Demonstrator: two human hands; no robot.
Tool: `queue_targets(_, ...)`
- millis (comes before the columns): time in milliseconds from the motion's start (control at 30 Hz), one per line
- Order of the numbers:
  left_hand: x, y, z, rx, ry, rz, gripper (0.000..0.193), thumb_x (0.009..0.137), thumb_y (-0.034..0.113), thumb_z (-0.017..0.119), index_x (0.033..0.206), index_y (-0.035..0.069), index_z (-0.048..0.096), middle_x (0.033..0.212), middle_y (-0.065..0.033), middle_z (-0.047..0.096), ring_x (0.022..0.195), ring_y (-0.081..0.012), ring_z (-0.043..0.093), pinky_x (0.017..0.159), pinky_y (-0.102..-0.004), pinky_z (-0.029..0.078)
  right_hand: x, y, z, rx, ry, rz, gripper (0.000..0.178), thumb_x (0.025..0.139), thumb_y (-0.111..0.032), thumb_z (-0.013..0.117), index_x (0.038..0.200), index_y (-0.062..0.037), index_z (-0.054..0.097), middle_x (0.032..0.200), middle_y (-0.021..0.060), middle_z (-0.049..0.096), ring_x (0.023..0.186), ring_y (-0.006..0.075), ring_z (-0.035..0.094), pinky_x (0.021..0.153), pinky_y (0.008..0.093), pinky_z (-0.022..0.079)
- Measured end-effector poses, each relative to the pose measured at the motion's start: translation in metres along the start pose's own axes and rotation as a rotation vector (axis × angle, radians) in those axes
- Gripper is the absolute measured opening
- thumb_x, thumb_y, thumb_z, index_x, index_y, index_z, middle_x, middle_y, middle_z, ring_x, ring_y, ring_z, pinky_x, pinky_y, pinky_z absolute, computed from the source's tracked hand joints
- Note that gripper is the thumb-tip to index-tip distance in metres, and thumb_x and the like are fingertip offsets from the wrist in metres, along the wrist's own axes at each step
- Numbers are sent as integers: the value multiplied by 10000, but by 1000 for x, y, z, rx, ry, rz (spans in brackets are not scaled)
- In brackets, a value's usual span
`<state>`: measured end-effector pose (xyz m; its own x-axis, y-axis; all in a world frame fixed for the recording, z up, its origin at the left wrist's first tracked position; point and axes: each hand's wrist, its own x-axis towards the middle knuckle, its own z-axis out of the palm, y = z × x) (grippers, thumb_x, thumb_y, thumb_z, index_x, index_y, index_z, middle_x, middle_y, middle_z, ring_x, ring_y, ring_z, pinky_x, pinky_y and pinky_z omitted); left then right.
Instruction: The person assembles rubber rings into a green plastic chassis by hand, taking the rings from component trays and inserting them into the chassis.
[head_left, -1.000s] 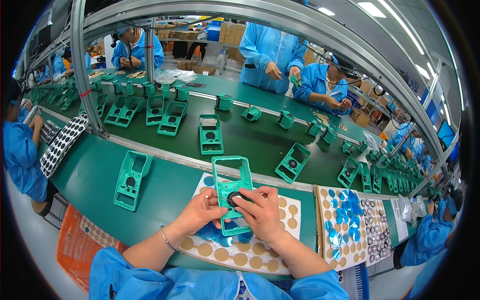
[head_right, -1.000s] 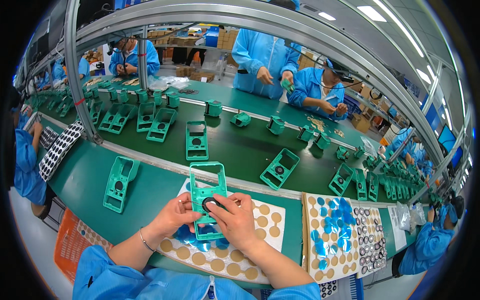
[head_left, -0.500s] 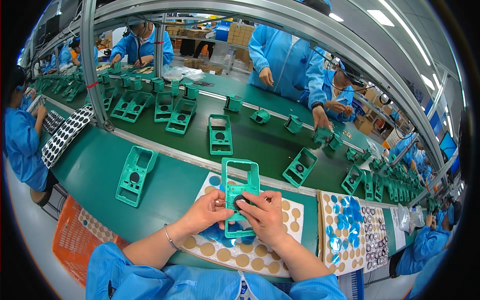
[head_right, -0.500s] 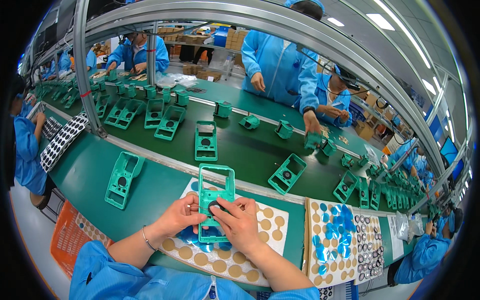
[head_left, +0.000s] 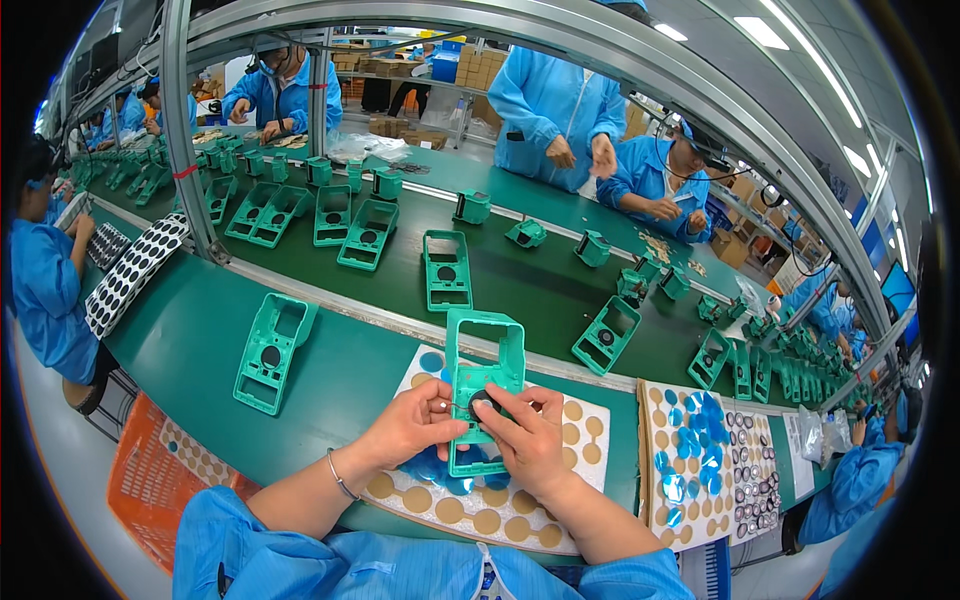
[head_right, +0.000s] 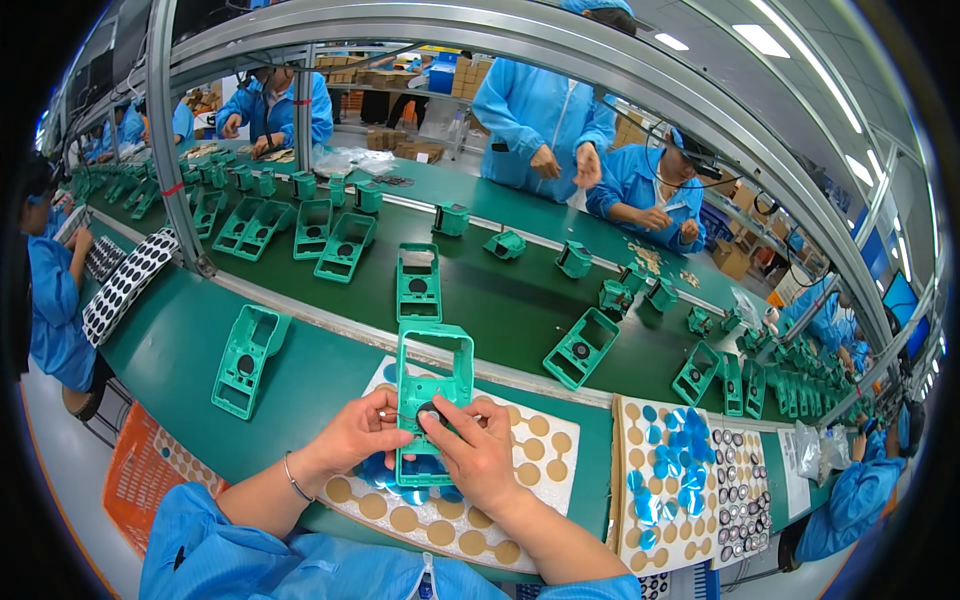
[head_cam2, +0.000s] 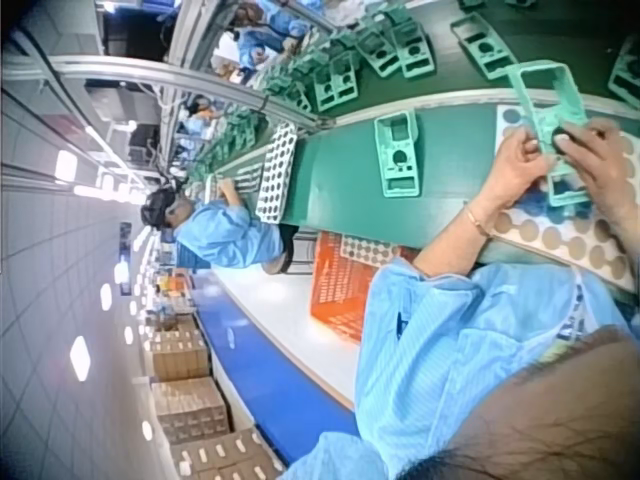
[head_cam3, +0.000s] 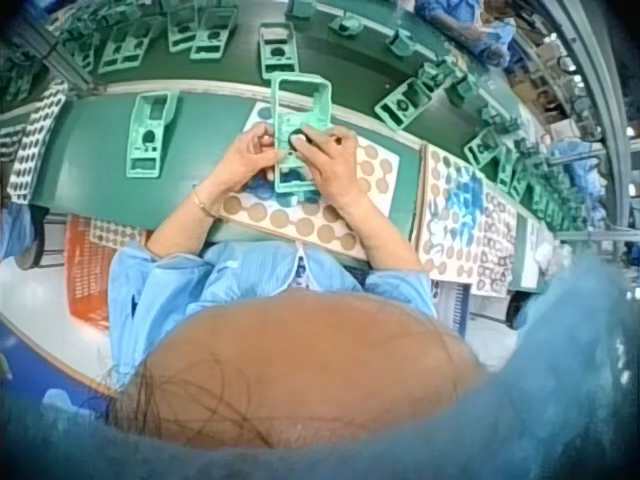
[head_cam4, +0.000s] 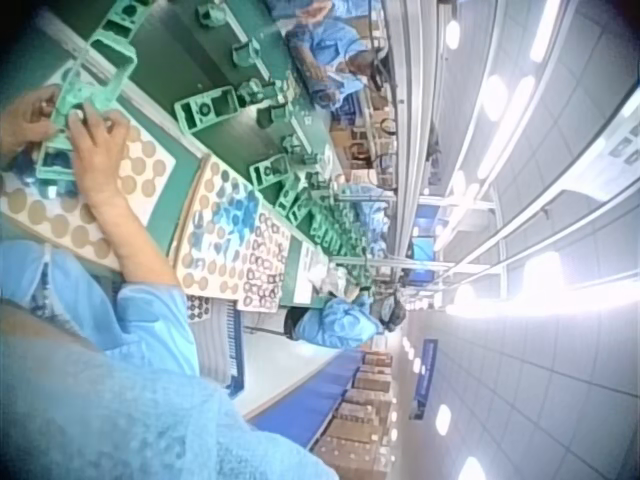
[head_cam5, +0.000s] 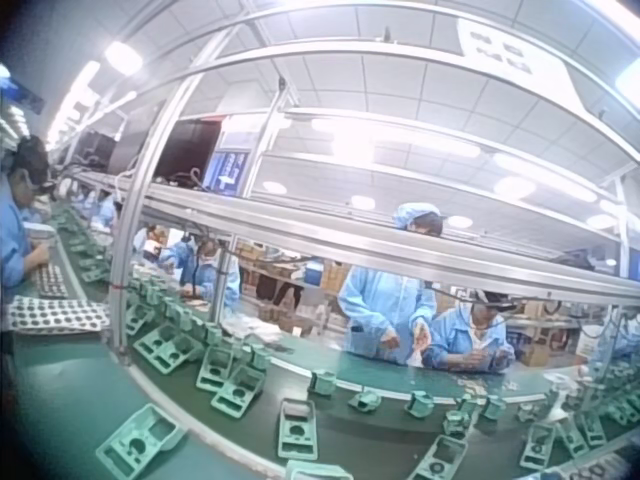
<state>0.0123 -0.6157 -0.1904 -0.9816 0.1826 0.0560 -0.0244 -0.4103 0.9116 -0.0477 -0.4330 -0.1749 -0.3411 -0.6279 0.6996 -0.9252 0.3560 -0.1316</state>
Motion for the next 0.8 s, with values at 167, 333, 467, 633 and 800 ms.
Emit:
queue_targets(167, 0, 1, -1, -9, 7, -10, 295, 828, 57, 584, 1070, -22, 435, 906, -95, 579, 736, -127, 599, 517, -207, 479, 0, -4, 2, 38, 40, 49, 312, 629, -54, 703, 934, -118, 683, 1034, 40, 624, 832, 228, 445, 754, 318, 389)
queue_targets(333, -1, 1, -3, -7, -5, -16, 309, 822, 47, 591, 1075, -27, 430, 925, -99, 575, 745, -125, 600, 525, -208, 487, -1, -4, 4, 44, 28, 43, 367, 609, -32, 689, 963, -131, 670, 1078, 32, 602, 849, 236, 443, 736, 308, 395)
queue_targets(467, -1, -2, -6, -5, -6, -5, 324, 816, 37, 595, 1082, -32, 422, 942, -104, 572, 753, -130, 603, 531, -211, 492, -2, -1, 8, 59, -6, 46, 412, 606, -16, 671, 1000, -134, 653, 1125, 28, 579, 888, 253, 450, 721, 301, 401)
queue_targets(633, -1, -3, -13, 0, 5, 26, 329, 816, 39, 595, 1083, -32, 416, 953, -113, 573, 753, -139, 606, 530, -217, 494, 10, -8, 1, 42, -64, 26, 342, 669, -38, 662, 1003, -110, 653, 1139, 44, 574, 908, 257, 456, 718, 306, 407)
queue_targets(800, -1, -2, -13, -2, -1, -7, 337, 819, 41, 591, 1093, -19, 403, 963, -114, 573, 764, -143, 606, 544, -223, 496, 3, 5, 2, 235, 36, 62, 352, 718, -69, 655, 1065, -76, 597, 1093, 91, 565, 916, 258, 484, 725, 312, 415)
